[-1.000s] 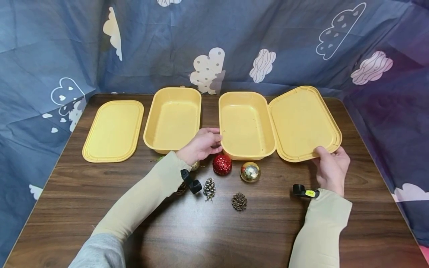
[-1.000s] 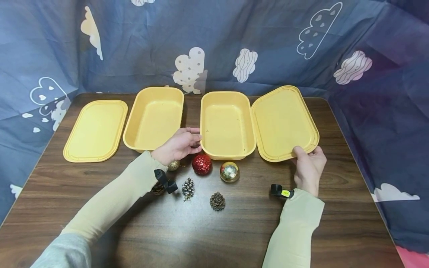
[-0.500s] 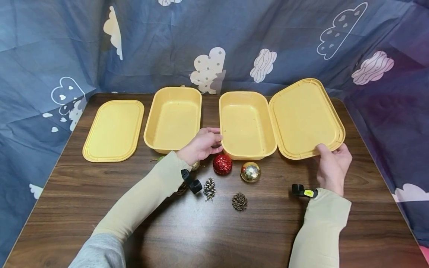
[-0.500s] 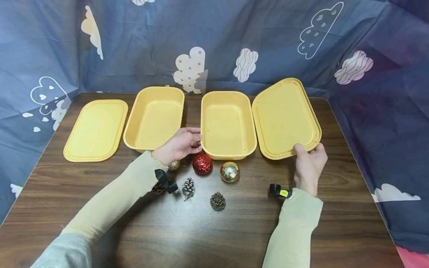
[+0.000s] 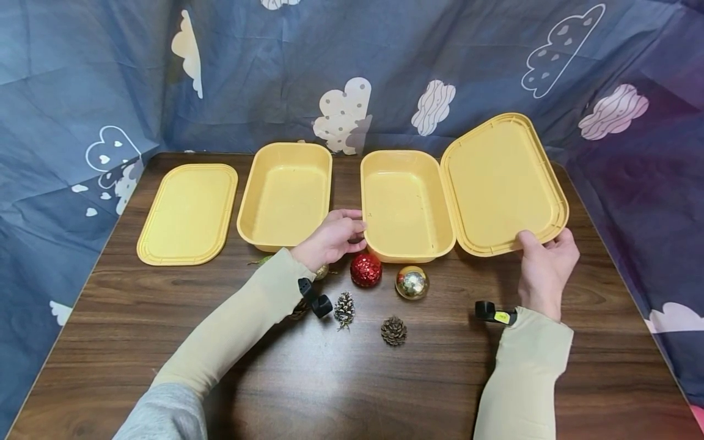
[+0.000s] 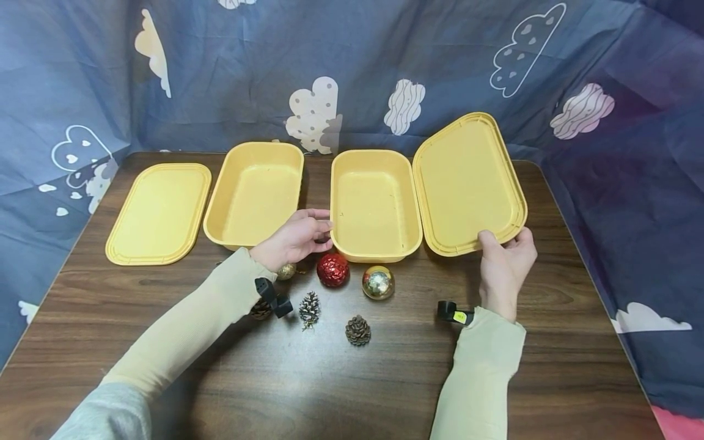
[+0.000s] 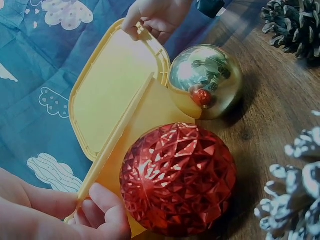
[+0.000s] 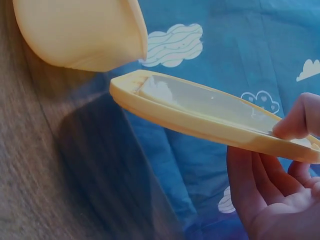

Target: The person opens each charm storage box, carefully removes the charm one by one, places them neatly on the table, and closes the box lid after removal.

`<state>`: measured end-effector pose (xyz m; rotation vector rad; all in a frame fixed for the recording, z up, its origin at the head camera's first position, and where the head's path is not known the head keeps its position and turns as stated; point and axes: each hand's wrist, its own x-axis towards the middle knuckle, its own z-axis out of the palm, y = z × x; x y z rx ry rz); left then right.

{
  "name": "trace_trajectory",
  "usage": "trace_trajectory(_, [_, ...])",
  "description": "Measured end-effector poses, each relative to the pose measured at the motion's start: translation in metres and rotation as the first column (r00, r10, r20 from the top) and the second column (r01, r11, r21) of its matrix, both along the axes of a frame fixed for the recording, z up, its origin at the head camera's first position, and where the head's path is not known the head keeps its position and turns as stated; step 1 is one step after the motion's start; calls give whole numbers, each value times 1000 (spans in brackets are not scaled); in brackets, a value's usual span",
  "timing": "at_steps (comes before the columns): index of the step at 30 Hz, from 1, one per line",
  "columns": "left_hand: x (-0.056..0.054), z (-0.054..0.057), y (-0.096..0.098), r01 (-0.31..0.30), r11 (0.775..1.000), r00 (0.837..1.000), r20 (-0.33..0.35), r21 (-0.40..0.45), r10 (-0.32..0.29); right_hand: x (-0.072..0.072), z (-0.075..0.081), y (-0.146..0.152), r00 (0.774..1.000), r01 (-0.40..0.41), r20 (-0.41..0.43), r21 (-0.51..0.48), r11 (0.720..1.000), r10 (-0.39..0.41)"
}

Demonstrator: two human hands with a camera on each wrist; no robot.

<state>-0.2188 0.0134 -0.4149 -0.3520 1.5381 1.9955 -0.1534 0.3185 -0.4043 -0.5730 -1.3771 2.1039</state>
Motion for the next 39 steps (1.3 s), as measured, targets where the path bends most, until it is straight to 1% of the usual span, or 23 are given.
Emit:
trace_trajectory(4, [0, -1, 0, 0, 1000, 1000, -6, 0, 0, 0, 3, -3, 1000, 0, -17, 27, 1000, 1])
trace_trajectory(9, [-1, -2, 0, -6, 1000, 1000, -5, 0, 6, 1, 6, -6, 1000, -2, -19, 61, 998, 3])
trace_trajectory(16, [-1, -4, 0, 11, 1000, 1000, -11, 12, -11, 1, 6, -9, 999, 27, -27, 135, 991, -23])
trace_trajectory(25, [-1, -4, 0, 10, 1000, 1000, -15, 4, -10, 3, 14, -15, 1000, 6, -26, 163, 987, -2])
trace_trajectory(30, [-2, -4, -1, 4, 1000, 1000, -8, 8, -4, 4, 20, -24, 1000, 0, -17, 210, 978, 4])
trace_trajectory(32, [-2, -5, -1, 1, 1000, 1000, -6, 8, -1, 4, 21, -28, 1000, -7, -9, 249, 968, 10])
trace_trajectory(35, [-2, -4, 0, 1, 1000, 1000, -5, 7, -1, 4, 22, -33, 1000, -7, 27, 351, 936, -2])
trace_trajectory(37, [-2, -4, 0, -5, 1000, 1000, -4, 5, 5, 5, 23, -36, 999, -6, 51, 423, 906, -17])
trace_trajectory(39, [-2, -4, 0, -9, 1000, 1000, 0, 2, 9, 5, 23, -39, 996, -6, 83, 500, 866, -42])
